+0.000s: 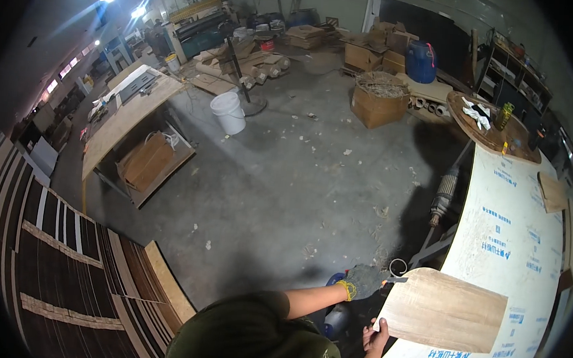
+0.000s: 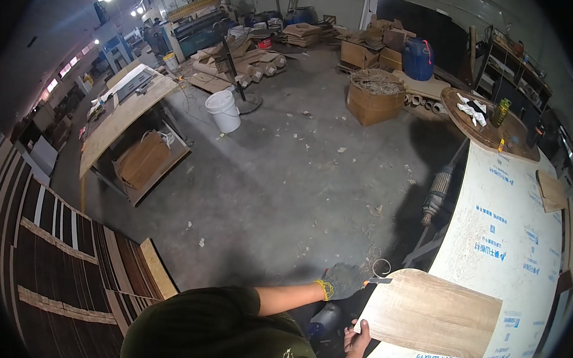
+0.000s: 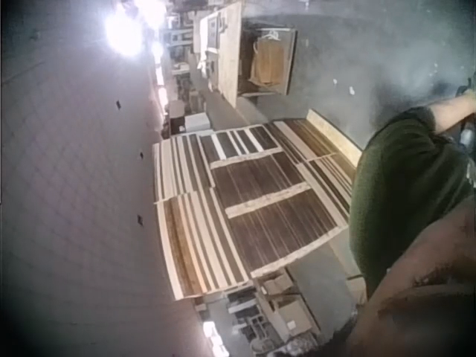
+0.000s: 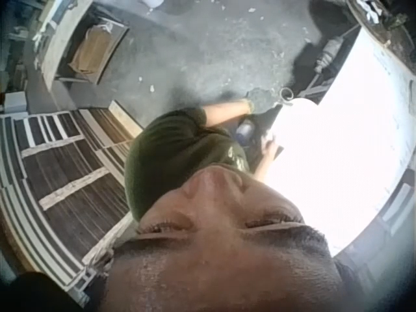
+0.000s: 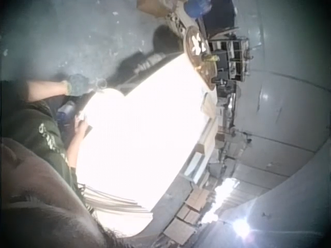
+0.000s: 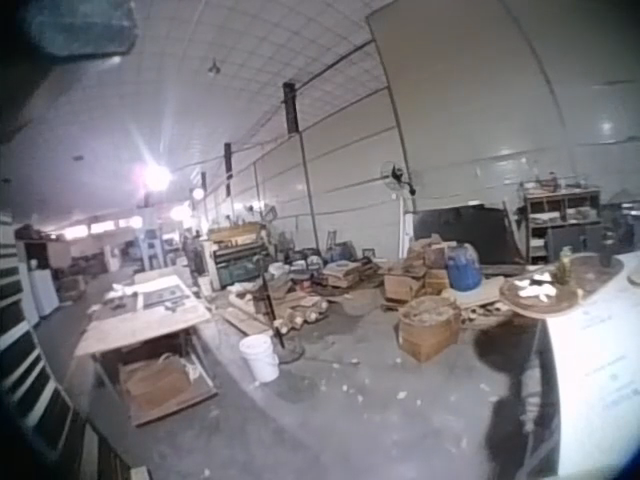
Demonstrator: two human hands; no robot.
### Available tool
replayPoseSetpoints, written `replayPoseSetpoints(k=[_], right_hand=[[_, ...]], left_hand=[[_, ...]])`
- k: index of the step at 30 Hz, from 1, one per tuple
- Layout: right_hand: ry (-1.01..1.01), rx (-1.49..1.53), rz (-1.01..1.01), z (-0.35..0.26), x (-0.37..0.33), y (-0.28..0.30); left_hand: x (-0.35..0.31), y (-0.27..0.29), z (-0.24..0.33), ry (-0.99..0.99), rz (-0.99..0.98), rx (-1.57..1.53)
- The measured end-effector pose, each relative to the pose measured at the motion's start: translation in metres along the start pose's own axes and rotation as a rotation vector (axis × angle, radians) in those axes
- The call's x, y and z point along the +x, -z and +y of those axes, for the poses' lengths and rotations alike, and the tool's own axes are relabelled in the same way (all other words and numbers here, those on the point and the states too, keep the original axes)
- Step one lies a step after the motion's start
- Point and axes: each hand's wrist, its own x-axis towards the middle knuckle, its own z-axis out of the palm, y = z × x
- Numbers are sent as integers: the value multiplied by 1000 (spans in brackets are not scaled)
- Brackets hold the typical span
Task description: The recorder uses a utility knife or specialized blade to trim excess veneer or edge banding from a curved wooden panel on a large worktable.
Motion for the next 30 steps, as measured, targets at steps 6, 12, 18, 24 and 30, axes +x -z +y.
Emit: replayPoseSetpoints(k=[6, 12, 18, 24, 30], right_hand=[[4, 41, 58, 4, 5, -23], [56, 10, 51, 6, 5, -26], [90, -3, 62, 9, -1, -13], [-10, -37, 33, 15, 11, -37], [142, -54, 41, 4, -3, -64]], left_hand=[[7, 6, -7, -16, 35, 5], [4, 1, -3, 25, 88, -23], [8, -12, 5, -14, 16, 36], [5, -31, -49, -356, 188, 233], [17, -31, -44, -311, 214, 287]])
